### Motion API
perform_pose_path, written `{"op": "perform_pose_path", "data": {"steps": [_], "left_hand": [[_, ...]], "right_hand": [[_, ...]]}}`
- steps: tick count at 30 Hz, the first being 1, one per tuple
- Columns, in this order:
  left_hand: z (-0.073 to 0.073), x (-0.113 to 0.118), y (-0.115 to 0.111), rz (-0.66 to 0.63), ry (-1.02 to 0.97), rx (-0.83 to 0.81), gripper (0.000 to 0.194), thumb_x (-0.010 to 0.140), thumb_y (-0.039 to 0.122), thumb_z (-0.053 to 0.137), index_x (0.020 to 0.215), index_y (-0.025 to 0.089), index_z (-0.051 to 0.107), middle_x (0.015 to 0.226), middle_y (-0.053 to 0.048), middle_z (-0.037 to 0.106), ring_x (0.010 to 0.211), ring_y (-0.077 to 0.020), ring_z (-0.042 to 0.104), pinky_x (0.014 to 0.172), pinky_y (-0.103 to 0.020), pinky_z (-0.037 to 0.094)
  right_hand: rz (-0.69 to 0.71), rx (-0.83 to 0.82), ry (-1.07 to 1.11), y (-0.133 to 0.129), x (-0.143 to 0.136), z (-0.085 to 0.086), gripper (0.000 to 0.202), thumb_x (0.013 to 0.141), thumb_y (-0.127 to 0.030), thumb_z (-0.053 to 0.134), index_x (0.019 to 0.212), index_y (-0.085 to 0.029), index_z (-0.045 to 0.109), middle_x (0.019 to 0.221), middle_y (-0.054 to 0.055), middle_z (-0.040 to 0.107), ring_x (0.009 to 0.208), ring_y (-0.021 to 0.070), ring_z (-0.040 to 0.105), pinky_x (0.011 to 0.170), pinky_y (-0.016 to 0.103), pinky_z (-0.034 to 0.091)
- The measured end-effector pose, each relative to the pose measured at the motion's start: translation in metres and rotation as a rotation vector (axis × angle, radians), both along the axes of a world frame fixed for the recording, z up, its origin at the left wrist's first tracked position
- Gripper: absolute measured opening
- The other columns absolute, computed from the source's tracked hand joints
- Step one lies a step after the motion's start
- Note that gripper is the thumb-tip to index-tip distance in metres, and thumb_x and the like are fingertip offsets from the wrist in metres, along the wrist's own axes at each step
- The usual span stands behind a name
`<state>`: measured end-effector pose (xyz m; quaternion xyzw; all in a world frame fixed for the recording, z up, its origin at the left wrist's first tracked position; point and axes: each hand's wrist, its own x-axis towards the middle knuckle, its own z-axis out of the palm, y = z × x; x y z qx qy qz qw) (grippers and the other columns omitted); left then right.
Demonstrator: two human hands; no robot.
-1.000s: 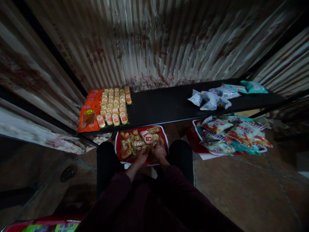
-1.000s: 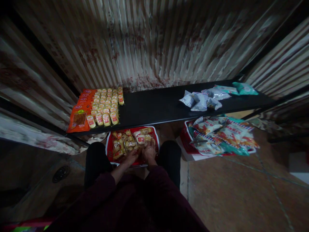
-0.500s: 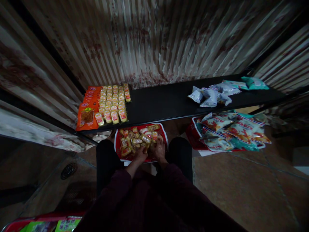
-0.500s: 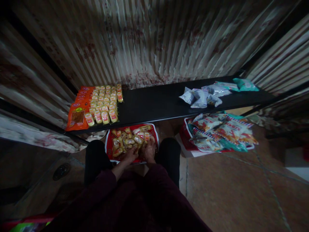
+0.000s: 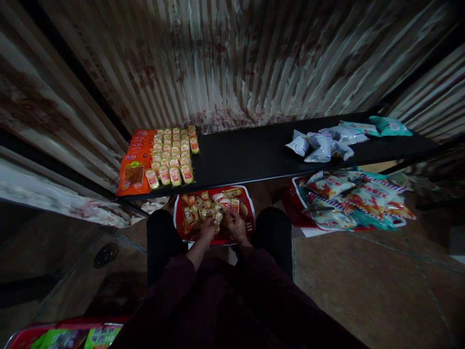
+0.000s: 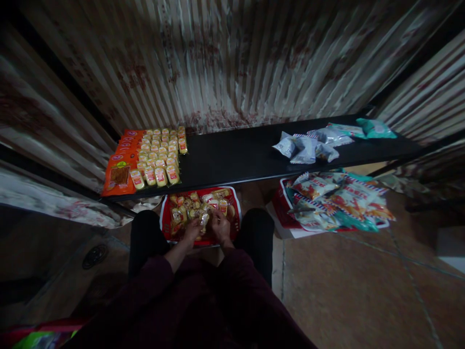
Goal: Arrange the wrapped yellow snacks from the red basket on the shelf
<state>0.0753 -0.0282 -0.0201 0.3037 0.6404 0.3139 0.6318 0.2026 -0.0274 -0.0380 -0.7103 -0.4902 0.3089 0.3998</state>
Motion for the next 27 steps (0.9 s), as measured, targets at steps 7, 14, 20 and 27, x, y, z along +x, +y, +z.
{"op": "perform_pose_path", "data": {"steps": [7,14,20,27], "left_hand": [[0.01,-0.009,0.002,0.11,-0.188,-0.096,0.038,0.07,0.009,0.058,0.107,0.018,0.063,0.107,-0.009,0.064,0.078,-0.012,0.059,0.062,-0.021,0.048],[0.009,-0.01,0.001,0.113,-0.18,-0.108,0.044,0.071,0.016,0.059,0.115,0.019,0.06,0.109,-0.009,0.064,0.083,-0.0136,0.06,0.069,-0.023,0.045],[0.017,-0.013,-0.003,0.007,-0.189,-0.035,0.047,0.077,0.023,0.054,0.123,0.026,0.055,0.117,-0.007,0.063,0.102,-0.0171,0.057,0.077,-0.026,0.043],[0.021,-0.013,-0.003,0.038,-0.238,0.004,0.044,0.07,0.014,0.059,0.113,0.022,0.063,0.123,-0.008,0.057,0.094,-0.015,0.058,0.071,-0.022,0.046]], "right_hand": [[0.188,-0.091,0.161,-0.002,-0.004,0.004,0.041,0.077,-0.032,0.046,0.111,-0.018,0.062,0.109,0.007,0.068,0.096,0.0198,0.064,0.088,0.034,0.05],[0.198,-0.041,0.209,-0.003,-0.007,0.002,0.039,0.075,-0.03,0.049,0.11,-0.019,0.062,0.111,0.008,0.067,0.102,0.0203,0.062,0.092,0.036,0.047],[0.223,-0.029,0.116,-0.001,-0.009,-0.004,0.038,0.074,-0.039,0.057,0.105,-0.019,0.064,0.11,0.01,0.066,0.103,0.0231,0.06,0.093,0.039,0.045],[0.2,-0.12,0.203,-0.002,-0.005,-0.002,0.044,0.074,-0.04,0.056,0.112,-0.019,0.062,0.115,0.009,0.064,0.107,0.023,0.059,0.094,0.038,0.044]]}}
